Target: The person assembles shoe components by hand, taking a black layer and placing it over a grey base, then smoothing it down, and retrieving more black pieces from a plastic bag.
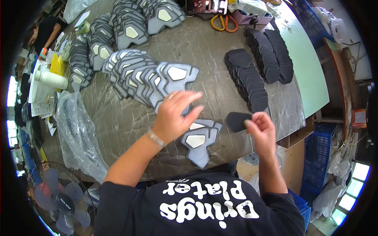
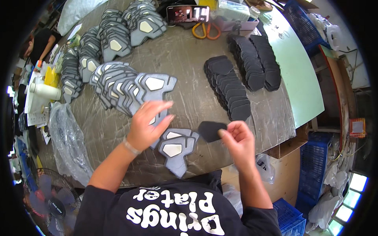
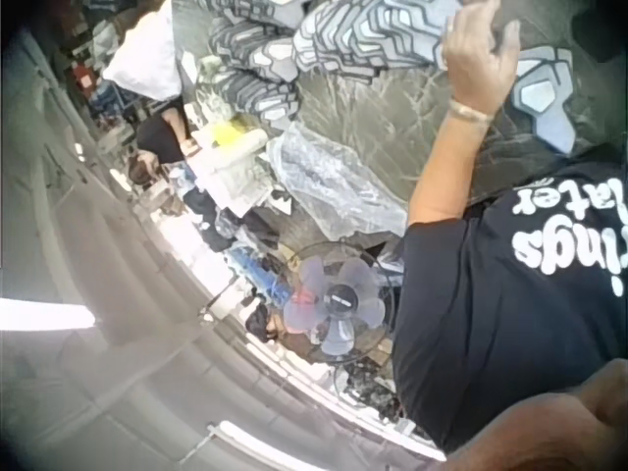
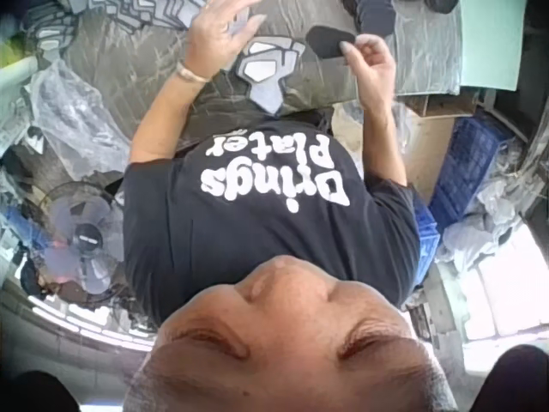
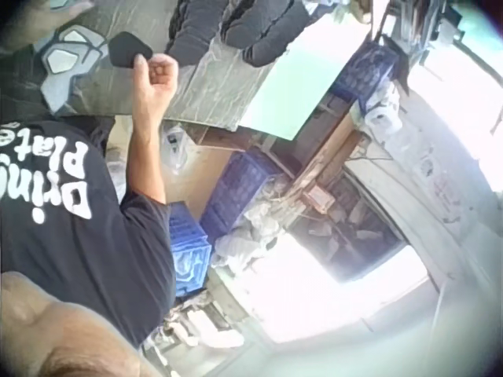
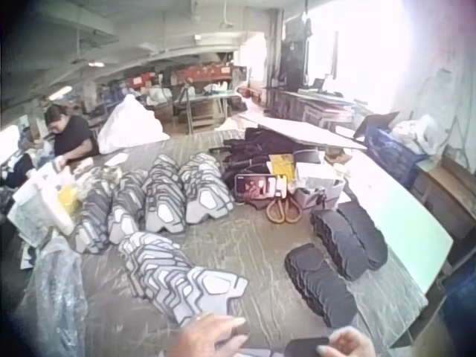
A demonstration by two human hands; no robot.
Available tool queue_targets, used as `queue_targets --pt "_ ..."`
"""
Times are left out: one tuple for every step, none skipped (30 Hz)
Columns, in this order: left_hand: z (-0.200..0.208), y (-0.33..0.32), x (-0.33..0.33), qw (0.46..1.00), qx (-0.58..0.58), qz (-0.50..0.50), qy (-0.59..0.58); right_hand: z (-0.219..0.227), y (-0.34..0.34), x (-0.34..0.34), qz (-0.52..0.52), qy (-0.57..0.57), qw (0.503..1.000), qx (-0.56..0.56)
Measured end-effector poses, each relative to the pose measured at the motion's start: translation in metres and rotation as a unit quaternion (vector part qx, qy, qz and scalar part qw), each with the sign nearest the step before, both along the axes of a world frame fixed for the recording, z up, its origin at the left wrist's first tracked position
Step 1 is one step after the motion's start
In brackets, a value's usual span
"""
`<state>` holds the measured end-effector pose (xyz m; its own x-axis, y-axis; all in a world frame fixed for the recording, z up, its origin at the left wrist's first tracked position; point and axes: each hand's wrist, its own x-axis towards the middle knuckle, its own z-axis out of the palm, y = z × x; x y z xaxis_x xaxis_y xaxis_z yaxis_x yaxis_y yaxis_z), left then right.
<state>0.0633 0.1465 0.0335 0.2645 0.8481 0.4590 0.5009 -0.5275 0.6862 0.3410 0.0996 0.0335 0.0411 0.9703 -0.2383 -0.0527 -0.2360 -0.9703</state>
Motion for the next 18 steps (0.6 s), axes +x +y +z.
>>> queue_targets --pt "-0.003 -0.024 -0.01 1.0 0.0 0.011 0.013 -0.005 -0.013 -0.015 0.01 0.001 1.0 -0.023" --pt "-0.006 -0.05 -0.019 0.999 -0.029 0.02 0.019 -0.005 -0.024 -0.03 0.032 0.011 0.999 -0.037" --pt "-0.012 -0.072 -0.026 0.999 -0.01 0.02 0.03 -0.006 -0.032 -0.043 0.058 0.024 0.997 -0.05" --pt "-0.016 -0.094 -0.031 0.998 -0.006 0.02 0.062 -0.01 -0.035 -0.052 0.115 0.014 0.991 -0.065" --pt "-0.019 -0.11 -0.033 0.998 -0.009 0.026 0.062 -0.007 -0.038 -0.061 0.136 0.023 0.986 -0.097" --pt "-0.022 -0.123 -0.033 0.997 -0.005 0.016 0.079 -0.009 -0.042 -0.067 0.14 0.015 0.986 -0.09" --pt "-0.026 -0.131 -0.033 0.996 -0.001 0.004 0.095 -0.012 -0.046 -0.073 0.143 0.006 0.986 -0.083" --pt "-0.033 -0.137 -0.033 0.995 -0.004 0.005 0.098 -0.015 -0.051 -0.078 0.148 0.004 0.985 -0.085" --pt "-0.035 -0.139 -0.032 0.995 -0.003 0.012 0.097 -0.017 -0.055 -0.082 0.118 0.005 0.99 -0.072" --pt "-0.036 -0.141 -0.03 0.995 -0.005 0.03 0.093 -0.019 -0.058 -0.085 0.088 0.007 0.994 -0.06" --pt "-0.038 -0.142 -0.028 0.995 -0.008 0.048 0.088 -0.021 -0.061 -0.086 0.094 0.005 0.994 -0.06" --pt "-0.041 -0.143 -0.026 0.995 -0.003 0.08 0.058 -0.022 -0.062 -0.088 0.078 -0.011 0.996 -0.045" --pt "-0.042 -0.141 -0.025 0.995 -0.003 0.084 0.056 -0.023 -0.062 -0.089 0.062 -0.027 0.997 -0.03" --pt "-0.042 -0.139 -0.025 0.995 -0.004 0.082 0.049 -0.023 -0.06 -0.09 0.064 -0.029 0.997 -0.031" --pt "-0.043 -0.137 -0.025 0.996 -0.005 0.078 0.044 -0.025 -0.058 -0.091 0.063 -0.041 0.997 -0.029" --pt "-0.044 -0.137 -0.025 0.996 -0.006 0.078 0.043 -0.026 -0.056 -0.092 0.061 -0.053 0.996 -0.027" --pt "-0.047 -0.137 -0.025 0.996 -0.002 0.061 0.06 -0.026 -0.056 -0.093 0.06 -0.054 0.996 -0.029" --pt "-0.048 -0.137 -0.025 0.996 0.002 0.045 0.077 -0.027 -0.055 -0.095 0.059 -0.066 0.996 -0.024"
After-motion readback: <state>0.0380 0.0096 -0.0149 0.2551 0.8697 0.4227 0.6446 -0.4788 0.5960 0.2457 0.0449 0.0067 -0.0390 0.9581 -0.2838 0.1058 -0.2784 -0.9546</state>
